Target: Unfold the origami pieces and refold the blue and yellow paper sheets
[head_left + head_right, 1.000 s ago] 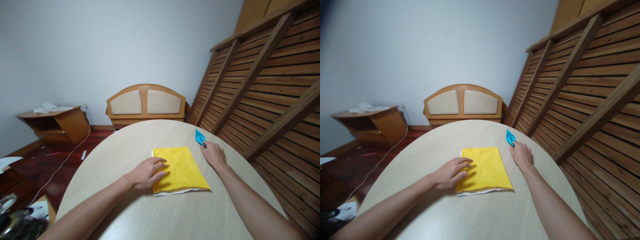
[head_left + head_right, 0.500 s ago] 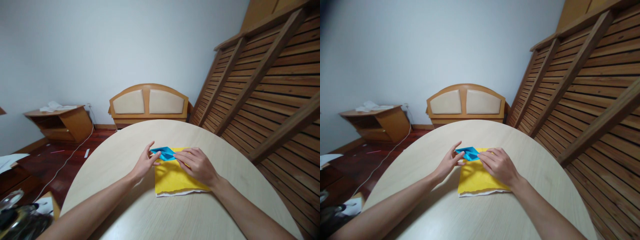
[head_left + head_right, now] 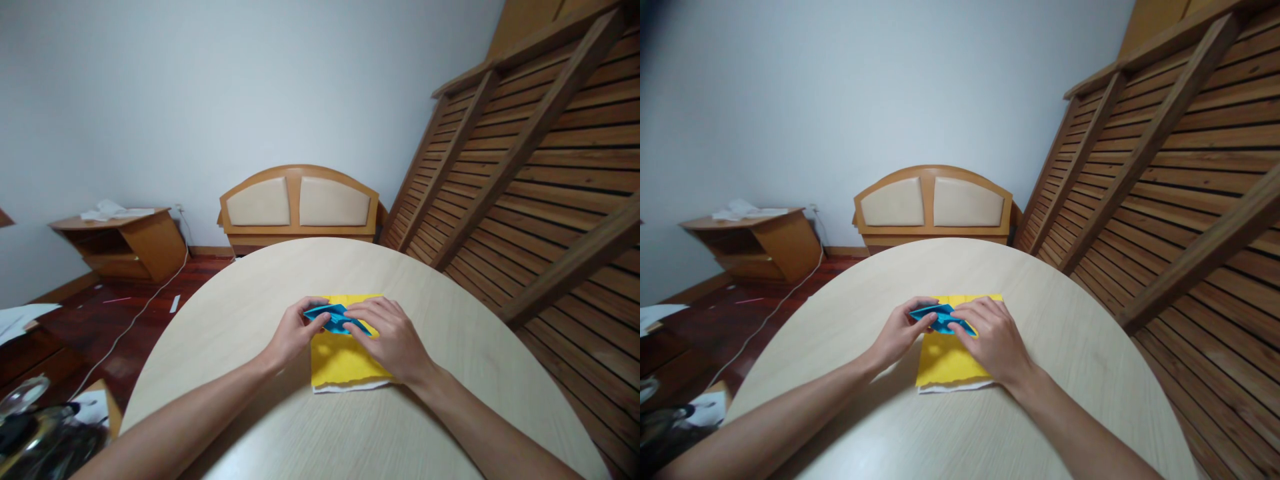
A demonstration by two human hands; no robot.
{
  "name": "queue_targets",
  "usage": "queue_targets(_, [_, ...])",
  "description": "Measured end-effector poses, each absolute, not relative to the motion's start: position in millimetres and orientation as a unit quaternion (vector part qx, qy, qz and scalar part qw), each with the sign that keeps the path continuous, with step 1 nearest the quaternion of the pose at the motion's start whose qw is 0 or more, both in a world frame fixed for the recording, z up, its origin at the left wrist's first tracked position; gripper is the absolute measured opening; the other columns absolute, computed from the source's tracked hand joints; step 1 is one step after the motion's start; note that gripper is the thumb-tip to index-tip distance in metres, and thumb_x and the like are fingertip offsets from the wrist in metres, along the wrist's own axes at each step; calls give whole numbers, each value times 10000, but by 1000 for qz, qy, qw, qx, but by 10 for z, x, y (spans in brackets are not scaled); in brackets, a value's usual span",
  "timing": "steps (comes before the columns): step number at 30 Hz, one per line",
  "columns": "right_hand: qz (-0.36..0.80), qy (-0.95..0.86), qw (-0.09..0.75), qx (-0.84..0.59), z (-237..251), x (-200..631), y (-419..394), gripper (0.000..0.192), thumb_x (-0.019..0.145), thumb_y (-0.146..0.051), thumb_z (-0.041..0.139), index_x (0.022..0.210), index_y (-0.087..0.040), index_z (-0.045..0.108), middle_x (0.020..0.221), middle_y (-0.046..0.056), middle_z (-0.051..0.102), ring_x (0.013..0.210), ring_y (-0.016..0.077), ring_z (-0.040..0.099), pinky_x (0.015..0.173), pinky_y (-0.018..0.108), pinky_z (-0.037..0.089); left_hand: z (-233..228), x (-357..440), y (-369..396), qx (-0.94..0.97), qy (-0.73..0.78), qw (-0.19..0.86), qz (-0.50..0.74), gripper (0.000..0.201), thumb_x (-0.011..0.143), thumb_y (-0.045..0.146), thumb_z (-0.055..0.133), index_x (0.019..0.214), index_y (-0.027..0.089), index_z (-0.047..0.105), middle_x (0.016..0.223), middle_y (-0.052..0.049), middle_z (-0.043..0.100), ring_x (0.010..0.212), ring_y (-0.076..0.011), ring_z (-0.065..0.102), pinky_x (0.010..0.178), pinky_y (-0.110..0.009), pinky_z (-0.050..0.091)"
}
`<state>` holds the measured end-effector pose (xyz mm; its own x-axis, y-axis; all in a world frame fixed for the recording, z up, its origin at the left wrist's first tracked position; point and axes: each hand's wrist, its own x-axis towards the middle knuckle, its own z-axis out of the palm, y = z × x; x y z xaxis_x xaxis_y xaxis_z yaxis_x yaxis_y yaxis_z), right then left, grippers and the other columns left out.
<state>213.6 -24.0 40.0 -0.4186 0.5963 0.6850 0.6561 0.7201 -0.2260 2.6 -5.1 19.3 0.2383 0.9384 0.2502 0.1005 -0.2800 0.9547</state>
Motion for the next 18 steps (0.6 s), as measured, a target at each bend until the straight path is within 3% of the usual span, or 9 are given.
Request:
queue_targets(12, [-45, -849, 383, -361, 380, 2184, -208, 138, 947, -310, 608, 917, -227, 714, 911, 31, 738, 893, 202, 636, 808, 349, 434, 205, 87, -110, 662, 398, 437, 460, 351, 835, 366, 689, 1106, 158, 610, 1109, -109, 675, 933, -215, 665, 790, -350, 555])
queue_targets(18, [-116, -855, 371, -344, 371, 2173, -234, 127, 942, -248, 597, 980, -214, 714, 1006, 68, 709, 944, 220, 615, 819, 355, 436, 180, 112, -128, 660, 394, 447, 457, 319, 828, 318, 685, 1089, 153, 606, 1079, -110, 679, 927, -216, 665, 708, -306, 557])
